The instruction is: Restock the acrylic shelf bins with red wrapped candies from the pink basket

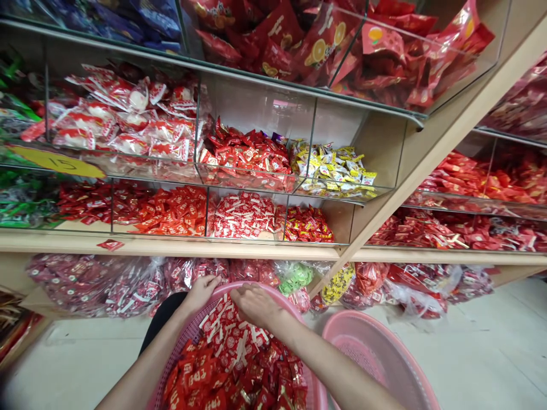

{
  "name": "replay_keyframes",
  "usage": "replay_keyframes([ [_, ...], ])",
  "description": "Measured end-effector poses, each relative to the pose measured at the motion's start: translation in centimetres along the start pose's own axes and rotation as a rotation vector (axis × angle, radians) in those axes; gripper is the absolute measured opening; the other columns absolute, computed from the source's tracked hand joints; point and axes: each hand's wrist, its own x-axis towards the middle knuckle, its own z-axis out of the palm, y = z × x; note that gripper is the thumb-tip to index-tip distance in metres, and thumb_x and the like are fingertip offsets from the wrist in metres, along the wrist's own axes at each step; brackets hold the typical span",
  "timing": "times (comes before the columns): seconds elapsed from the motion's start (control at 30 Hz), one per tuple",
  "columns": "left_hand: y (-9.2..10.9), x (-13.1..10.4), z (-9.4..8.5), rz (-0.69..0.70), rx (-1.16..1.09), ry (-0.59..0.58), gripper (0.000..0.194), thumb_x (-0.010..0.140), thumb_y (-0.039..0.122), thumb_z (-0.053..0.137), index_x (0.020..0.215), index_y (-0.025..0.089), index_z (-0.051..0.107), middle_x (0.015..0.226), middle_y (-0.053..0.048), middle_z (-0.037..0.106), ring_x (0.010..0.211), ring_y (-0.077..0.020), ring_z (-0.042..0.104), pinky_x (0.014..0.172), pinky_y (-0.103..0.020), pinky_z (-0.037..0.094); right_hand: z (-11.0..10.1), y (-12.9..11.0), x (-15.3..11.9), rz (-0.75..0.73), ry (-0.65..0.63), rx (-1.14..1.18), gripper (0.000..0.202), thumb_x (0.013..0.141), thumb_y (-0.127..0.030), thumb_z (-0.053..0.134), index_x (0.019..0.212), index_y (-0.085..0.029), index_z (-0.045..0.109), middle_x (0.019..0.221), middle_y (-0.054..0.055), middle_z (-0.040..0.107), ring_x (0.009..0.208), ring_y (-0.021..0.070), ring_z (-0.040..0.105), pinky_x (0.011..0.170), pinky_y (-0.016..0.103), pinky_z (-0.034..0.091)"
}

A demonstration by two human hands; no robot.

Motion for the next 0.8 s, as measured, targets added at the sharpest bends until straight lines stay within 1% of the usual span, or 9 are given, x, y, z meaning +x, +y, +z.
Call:
replay_keyframes([
  [0.17,0.0,0.0,0.0,0.005,-0.007,-0.002,0.045,0.075,0.055,0.041,0.059,0.015,0.055,0.054,0.001,0.051,0.054,-0.0127,0.046,0.055,-0.023,0.033,1.0,0.0,0.0,0.006,0.041,-0.034,0.013,0.080,-0.010,0.041,0.090,-0.016,0.047,0.086,0.007,0.060,0.083,0.0174,0.055,0.074,0.028,0.040],
  [0.27,0.0,0.0,0.0,0.014,-0.021,-0.009,0.044,0.075,0.053,0.042,0.060,0.015,0.057,0.057,0.000,0.055,0.056,-0.0135,0.048,0.056,-0.023,0.034,0.6,0.3,-0.2,0.003,0.096,0.027,0.009,0.081,-0.014,0.042,0.088,-0.017,0.047,0.084,0.005,0.059,0.078,0.0158,0.053,0.072,0.027,0.040],
  [0.33,0.0,0.0,0.0,0.004,-0.031,-0.023,0.044,0.075,0.052,0.041,0.064,0.014,0.059,0.059,-0.001,0.057,0.057,-0.0139,0.049,0.056,-0.024,0.034,-0.5,0.8,-0.1,0.007,0.163,0.092,0.006,0.082,-0.015,0.041,0.085,-0.018,0.046,0.080,0.003,0.058,0.074,0.0141,0.052,0.071,0.026,0.039],
  [0.47,0.0,0.1,0.0,-0.019,-0.043,-0.035,0.043,0.075,0.052,0.043,0.070,0.013,0.062,0.063,-0.003,0.061,0.058,-0.0149,0.051,0.057,-0.025,0.035,-4.4,2.7,1.1,0.058,0.353,0.156,0.008,0.084,-0.017,0.038,0.084,-0.019,0.046,0.079,0.003,0.056,0.074,0.0134,0.049,0.070,0.025,0.037],
  [0.53,0.0,0.1,0.0,-0.019,-0.041,-0.029,0.043,0.074,0.052,0.043,0.067,0.014,0.061,0.063,-0.003,0.061,0.059,-0.0153,0.052,0.057,-0.024,0.035,-6.3,4.2,2.3,0.134,0.451,0.166,0.009,0.084,-0.019,0.037,0.087,-0.019,0.046,0.081,0.003,0.056,0.076,0.0137,0.050,0.069,0.024,0.036],
  [0.6,0.1,0.1,0.0,-0.023,-0.041,-0.025,0.044,0.074,0.054,0.043,0.065,0.014,0.060,0.062,-0.003,0.061,0.059,-0.0152,0.051,0.057,-0.024,0.035,-7.6,5.8,3.9,0.267,0.509,0.171,0.011,0.084,-0.022,0.038,0.091,-0.020,0.046,0.084,0.003,0.057,0.077,0.0141,0.051,0.066,0.023,0.036],
  [0.67,0.1,0.1,0.0,-0.029,-0.039,-0.023,0.046,0.074,0.055,0.042,0.065,0.014,0.060,0.061,-0.002,0.060,0.058,-0.0149,0.051,0.056,-0.024,0.035,-8.2,7.5,5.7,0.441,0.485,0.164,0.015,0.082,-0.024,0.040,0.096,-0.020,0.046,0.087,0.003,0.058,0.077,0.0153,0.054,0.065,0.024,0.036],
  [0.73,0.1,0.1,-0.1,-0.031,-0.027,-0.017,0.048,0.073,0.056,0.042,0.064,0.013,0.060,0.059,-0.002,0.059,0.056,-0.0146,0.050,0.054,-0.023,0.034,-8.3,8.8,7.4,0.601,0.383,0.153,0.020,0.080,-0.027,0.045,0.098,-0.020,0.047,0.089,0.005,0.060,0.079,0.0173,0.056,0.064,0.025,0.037],
  [0.8,0.0,0.1,-0.1,-0.021,-0.018,-0.013,0.048,0.074,0.056,0.042,0.064,0.013,0.061,0.057,-0.002,0.058,0.055,-0.0142,0.049,0.053,-0.023,0.033,-8.2,9.7,9.0,0.713,0.255,0.149,0.023,0.078,-0.030,0.049,0.098,-0.019,0.050,0.094,0.008,0.060,0.085,0.0197,0.057,0.064,0.026,0.039],
])
